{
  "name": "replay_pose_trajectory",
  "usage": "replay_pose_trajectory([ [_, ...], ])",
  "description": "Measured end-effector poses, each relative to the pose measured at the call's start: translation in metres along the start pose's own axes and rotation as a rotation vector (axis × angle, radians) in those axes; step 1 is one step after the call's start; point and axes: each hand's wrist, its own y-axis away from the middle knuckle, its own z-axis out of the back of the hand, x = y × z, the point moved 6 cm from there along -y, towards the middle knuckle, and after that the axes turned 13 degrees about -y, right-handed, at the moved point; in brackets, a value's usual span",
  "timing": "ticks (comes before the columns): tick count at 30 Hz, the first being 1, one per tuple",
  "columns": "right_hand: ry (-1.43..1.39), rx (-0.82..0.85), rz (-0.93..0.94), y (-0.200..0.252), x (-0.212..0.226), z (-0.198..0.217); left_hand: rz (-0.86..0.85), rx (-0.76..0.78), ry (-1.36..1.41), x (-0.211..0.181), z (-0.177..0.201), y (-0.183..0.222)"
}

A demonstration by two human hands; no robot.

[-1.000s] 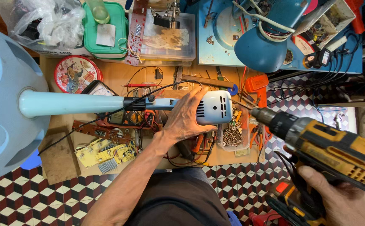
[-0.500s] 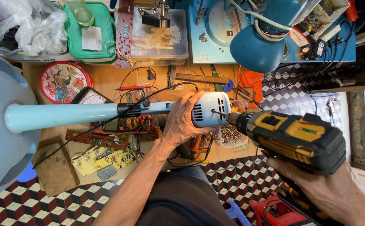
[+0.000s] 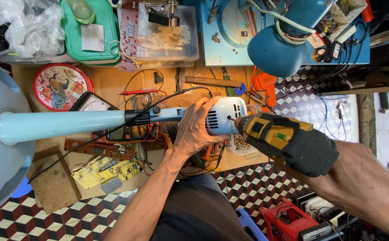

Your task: The person repairs a light blue pedestal fan by applying lubricant to the motor, using a power drill to remove and reinstall screws, and reassembling the fan with its metal cage and base. The person also uses a multimeter to test the fan's electrical connections.

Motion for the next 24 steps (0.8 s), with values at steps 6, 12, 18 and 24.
replay_pose_trajectory([
  [6, -0.512, -0.284, 0.619, -0.020, -0.006, 0.029, -0.002, 0.028, 0.017, 0.004, -0.001, 0.000],
  [12, -0.016, -0.120, 0.384, -0.045, -0.022, 0.012, 0.009, 0.027, 0.028, 0.006, 0.003, -0.001],
  [18, 0.119, -0.027, 0.184, -0.044, -0.015, 0.032, -0.013, 0.018, 0.002, 0.001, 0.003, -0.001],
  [24, 0.007, -0.173, 0.417, -0.032, 0.013, 0.044, -0.018, 0.016, -0.002, 0.002, 0.001, 0.000],
])
